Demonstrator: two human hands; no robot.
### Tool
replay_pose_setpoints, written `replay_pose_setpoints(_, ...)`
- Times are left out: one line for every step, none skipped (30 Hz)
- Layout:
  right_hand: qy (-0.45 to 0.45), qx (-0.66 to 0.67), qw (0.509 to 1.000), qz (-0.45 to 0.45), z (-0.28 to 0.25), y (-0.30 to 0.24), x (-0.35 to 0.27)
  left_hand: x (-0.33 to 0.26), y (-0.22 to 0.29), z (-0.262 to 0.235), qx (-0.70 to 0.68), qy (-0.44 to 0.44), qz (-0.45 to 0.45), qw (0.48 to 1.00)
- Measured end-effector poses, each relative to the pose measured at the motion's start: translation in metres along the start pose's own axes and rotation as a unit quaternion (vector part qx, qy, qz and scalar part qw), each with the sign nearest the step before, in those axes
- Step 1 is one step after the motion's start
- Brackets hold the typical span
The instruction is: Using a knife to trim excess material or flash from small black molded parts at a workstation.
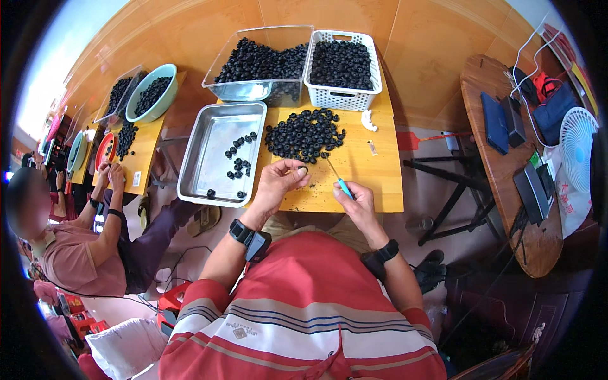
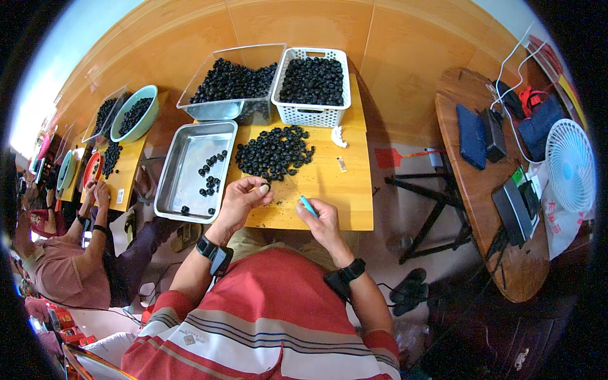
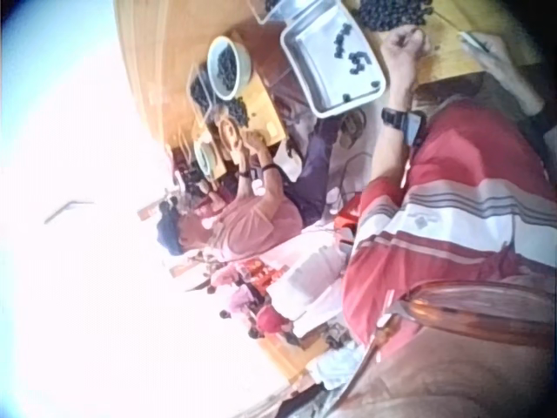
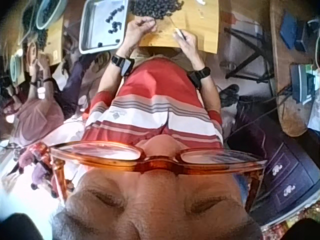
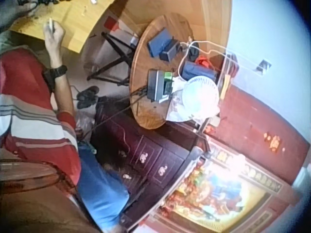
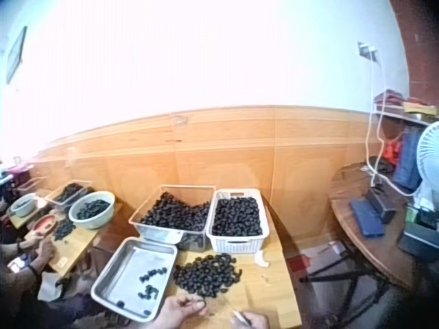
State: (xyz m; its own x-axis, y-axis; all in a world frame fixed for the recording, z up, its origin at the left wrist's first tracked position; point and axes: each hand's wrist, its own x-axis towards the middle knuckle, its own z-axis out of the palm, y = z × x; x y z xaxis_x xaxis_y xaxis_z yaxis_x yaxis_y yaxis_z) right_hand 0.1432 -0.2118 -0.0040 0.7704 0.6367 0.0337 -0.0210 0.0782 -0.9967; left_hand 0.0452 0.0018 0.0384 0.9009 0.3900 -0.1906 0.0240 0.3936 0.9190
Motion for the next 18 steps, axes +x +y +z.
replay_pose_setpoints(-0.004,0.0,1.0,0.003,0.0,-0.003,-0.001,0.0,0.001,0.0,-0.036,0.012,-0.019,0.999)
replay_pose_setpoints(-0.008,0.001,1.0,0.007,0.0,-0.005,-0.002,0.002,0.001,-0.001,-0.038,0.011,-0.022,0.999)
replay_pose_setpoints(-0.007,-0.001,1.0,0.01,-0.001,-0.007,-0.001,0.004,0.002,-0.002,-0.078,0.0,-0.024,0.997)
replay_pose_setpoints(-0.01,-0.023,1.0,0.009,-0.003,-0.009,0.0,0.005,0.003,-0.004,-0.118,-0.011,-0.026,0.993)
replay_pose_setpoints(-0.013,-0.045,0.999,0.008,-0.003,-0.01,-0.001,0.005,0.004,-0.004,-0.12,-0.011,-0.028,0.992)
replay_pose_setpoints(-0.001,-0.061,0.998,0.007,-0.003,-0.01,-0.003,0.004,0.005,-0.004,-0.157,-0.015,-0.029,0.987)
replay_pose_setpoints(-0.001,-0.063,0.998,0.008,-0.001,-0.014,-0.003,0.005,0.006,-0.004,-0.193,-0.02,-0.029,0.981)
replay_pose_setpoints(0.011,-0.068,0.998,-0.004,0.001,-0.021,-0.004,0.005,0.009,-0.003,-0.196,-0.021,-0.032,0.98)
replay_pose_setpoints(0.022,-0.073,0.997,-0.016,0.002,-0.024,-0.005,0.004,0.01,-0.002,-0.199,-0.021,-0.032,0.979)
replay_pose_setpoints(0.02,-0.099,0.995,-0.019,0.002,-0.027,-0.004,0.003,0.011,-0.002,-0.213,-0.029,-0.03,0.976)
replay_pose_setpoints(0.018,-0.101,0.995,-0.019,0.006,-0.029,-0.004,0.002,0.012,-0.001,-0.228,-0.037,-0.028,0.973)
replay_pose_setpoints(0.025,-0.11,0.992,-0.055,0.01,-0.033,-0.005,0.0,0.013,0.0,-0.237,-0.042,-0.034,0.97)
replay_pose_setpoints(0.032,-0.118,0.988,-0.092,0.014,-0.038,-0.005,-0.002,0.014,-0.001,-0.238,-0.041,-0.033,0.97)
replay_pose_setpoints(0.03,-0.12,0.988,-0.092,0.016,-0.04,-0.006,-0.003,0.015,-0.001,-0.246,-0.051,-0.034,0.967)
replay_pose_setpoints(0.022,-0.141,0.985,-0.094,0.018,-0.042,-0.006,-0.005,0.015,-0.002,-0.253,-0.06,-0.035,0.965)
replay_pose_setpoints(0.014,-0.162,0.982,-0.096,0.021,-0.044,-0.007,-0.008,0.015,-0.003,-0.265,-0.06,-0.041,0.962)
replay_pose_setpoints(0.012,-0.163,0.982,-0.096,0.024,-0.047,-0.007,-0.01,0.015,-0.004,-0.266,-0.059,-0.039,0.961)
replay_pose_setpoints(0.006,-0.172,0.98,-0.1,0.028,-0.051,-0.007,-0.013,0.017,-0.005,-0.279,-0.065,-0.041,0.957)
